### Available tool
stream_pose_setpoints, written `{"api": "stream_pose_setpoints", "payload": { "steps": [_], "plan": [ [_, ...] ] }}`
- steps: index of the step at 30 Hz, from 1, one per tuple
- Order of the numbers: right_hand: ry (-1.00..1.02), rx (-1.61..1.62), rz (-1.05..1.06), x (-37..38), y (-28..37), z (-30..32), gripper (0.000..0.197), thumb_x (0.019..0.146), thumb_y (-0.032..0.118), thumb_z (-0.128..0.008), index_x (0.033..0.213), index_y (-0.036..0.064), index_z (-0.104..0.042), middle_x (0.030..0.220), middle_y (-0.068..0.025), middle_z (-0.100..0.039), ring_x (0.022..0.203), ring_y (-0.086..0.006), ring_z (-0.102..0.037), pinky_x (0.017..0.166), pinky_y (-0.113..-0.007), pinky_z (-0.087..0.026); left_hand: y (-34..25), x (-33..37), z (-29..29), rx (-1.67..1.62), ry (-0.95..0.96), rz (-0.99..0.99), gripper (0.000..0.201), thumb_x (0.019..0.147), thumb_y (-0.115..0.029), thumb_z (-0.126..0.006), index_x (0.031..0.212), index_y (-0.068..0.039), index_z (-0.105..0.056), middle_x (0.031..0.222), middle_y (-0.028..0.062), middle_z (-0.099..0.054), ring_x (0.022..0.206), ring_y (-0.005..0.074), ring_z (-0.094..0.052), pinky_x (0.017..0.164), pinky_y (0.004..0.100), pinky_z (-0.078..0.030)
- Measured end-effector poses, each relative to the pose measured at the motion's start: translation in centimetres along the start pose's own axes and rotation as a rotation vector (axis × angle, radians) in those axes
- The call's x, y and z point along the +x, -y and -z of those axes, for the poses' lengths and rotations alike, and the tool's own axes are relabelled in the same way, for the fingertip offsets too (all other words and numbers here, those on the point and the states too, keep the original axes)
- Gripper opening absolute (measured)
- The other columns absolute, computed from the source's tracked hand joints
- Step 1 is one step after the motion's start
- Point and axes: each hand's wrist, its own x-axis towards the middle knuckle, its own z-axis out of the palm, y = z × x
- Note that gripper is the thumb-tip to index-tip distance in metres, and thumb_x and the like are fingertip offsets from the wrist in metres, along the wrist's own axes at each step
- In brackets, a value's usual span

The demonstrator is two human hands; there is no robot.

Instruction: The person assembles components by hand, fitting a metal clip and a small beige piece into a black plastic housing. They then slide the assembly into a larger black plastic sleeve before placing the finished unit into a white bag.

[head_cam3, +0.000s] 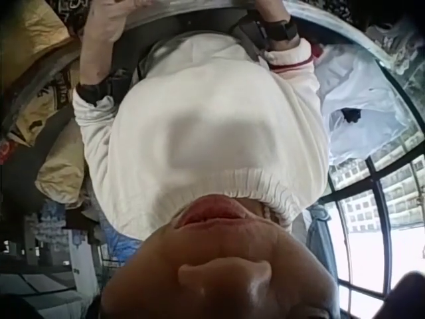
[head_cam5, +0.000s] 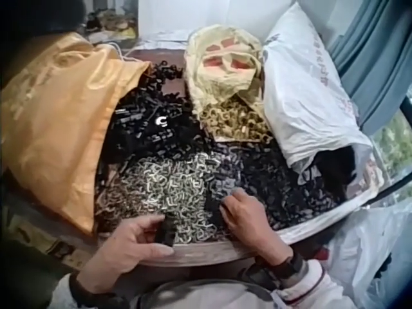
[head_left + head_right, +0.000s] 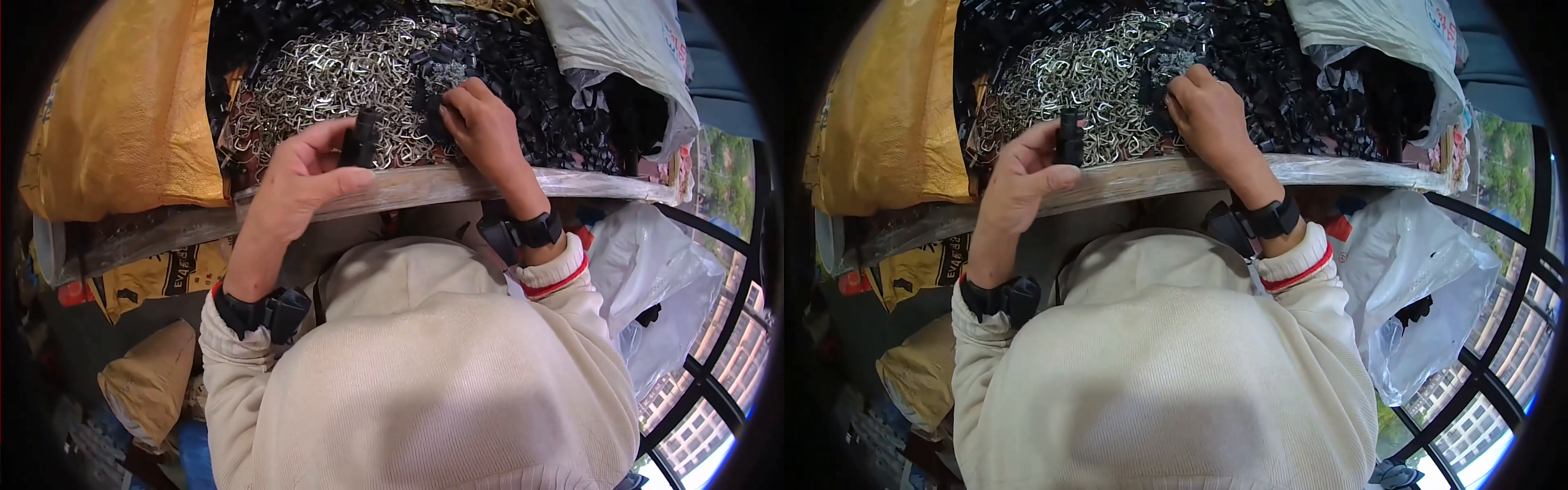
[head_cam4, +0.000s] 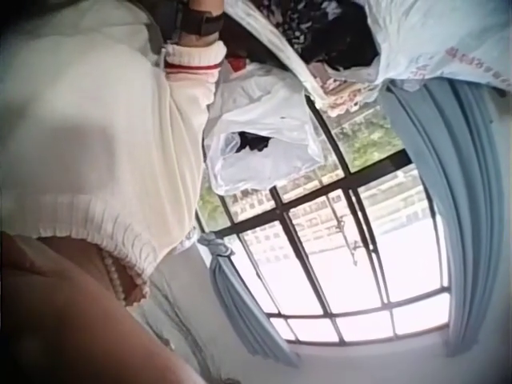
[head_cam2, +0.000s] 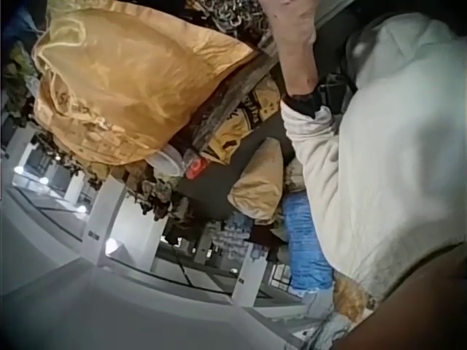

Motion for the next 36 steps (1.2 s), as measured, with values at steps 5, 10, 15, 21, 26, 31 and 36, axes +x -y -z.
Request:
{"api": "stream_pose_setpoints", "payload": {
  "steps": [5, 10, 15, 21, 26, 31, 36],
  "plan": [
    [0.029, 0.014, -0.030, 0.2, 0.1, -0.2, 0.007, 0.072, 0.008, -0.055, 0.076, 0.0050, -0.050, 0.072, -0.0104, -0.047, 0.065, -0.0289, -0.050, 0.056, -0.034, -0.040, 1.3, 0.0, -0.6, -0.140, 0.062, 0.077, 0.030, 0.064, 0.001, -0.064, 0.090, -0.002, -0.048, 0.078, 0.0009, -0.051, 0.066, 0.0083, -0.050, 0.059, 0.0195, -0.042],
    [-0.093, 0.045, -0.055, -0.4, -0.3, -0.5, 0.009, 0.071, 0.009, -0.053, 0.077, 0.0056, -0.049, 0.072, -0.0114, -0.049, 0.065, -0.0297, -0.051, 0.054, -0.035, -0.042, 1.7, 0.2, -1.4, -0.097, 0.047, 0.085, 0.027, 0.065, 0.001, -0.061, 0.087, -0.004, -0.046, 0.074, 0.0021, -0.049, 0.059, 0.0098, -0.047, 0.052, 0.0206, -0.040],
    [0.023, -0.091, -0.077, 0.3, -0.7, -0.6, 0.009, 0.067, 0.013, -0.052, 0.073, 0.0058, -0.049, 0.072, -0.0118, -0.052, 0.061, -0.0284, -0.055, 0.047, -0.037, -0.044, 2.5, 0.1, -1.2, -0.146, -0.044, 0.143, 0.025, 0.068, 0.004, -0.055, 0.085, -0.007, -0.040, 0.076, 0.0042, -0.048, 0.057, 0.0095, -0.043, 0.047, 0.0190, -0.033],
    [-0.019, -0.035, -0.118, 0.3, -1.2, -0.4, 0.015, 0.064, 0.015, -0.055, 0.073, 0.0042, -0.050, 0.072, -0.0122, -0.052, 0.062, -0.0286, -0.055, 0.049, -0.038, -0.044, 3.0, 0.7, -1.9, -0.144, 0.079, 0.146, 0.029, 0.075, 0.004, -0.049, 0.100, -0.006, -0.039, 0.086, 0.0059, -0.047, 0.060, 0.0078, -0.041, 0.050, 0.0140, -0.032],
    [-0.144, 0.010, -0.131, -0.3, -1.5, -0.5, 0.014, 0.062, 0.014, -0.055, 0.070, 0.0035, -0.050, 0.069, -0.0121, -0.052, 0.061, -0.0288, -0.055, 0.050, -0.037, -0.044, 2.6, 0.7, -3.1, -0.170, 0.002, 0.172, 0.035, 0.074, 0.000, -0.052, 0.107, -0.005, -0.040, 0.086, 0.0061, -0.047, 0.061, 0.0098, -0.043, 0.052, 0.0176, -0.036],
    [-0.198, 0.440, -0.181, -0.5, -1.4, 0.2, 0.012, 0.066, 0.014, -0.055, 0.066, 0.0030, -0.053, 0.057, -0.0087, -0.050, 0.053, -0.0191, -0.051, 0.046, -0.032, -0.039, 1.8, 0.7, -4.4, -0.242, -0.078, 0.189, 0.029, 0.075, -0.006, -0.054, 0.102, -0.004, -0.043, 0.083, 0.0050, -0.048, 0.065, 0.0101, -0.046, 0.051, 0.0183, -0.037],
    [0.256, 1.160, -0.466, -1.6, 0.2, 2.7, 0.013, 0.080, 0.015, -0.048, 0.074, 0.0029, -0.052, 0.059, 0.0055, -0.041, 0.050, -0.0022, -0.036, 0.043, -0.016, -0.028, 2.7, 2.8, -5.0, -0.023, -0.034, -0.002, 0.014, 0.072, -0.005, -0.059, 0.081, -0.005, -0.048, 0.064, 0.0009, -0.049, 0.049, 0.0081, -0.045, 0.044, 0.0188, -0.036]
  ]
}}
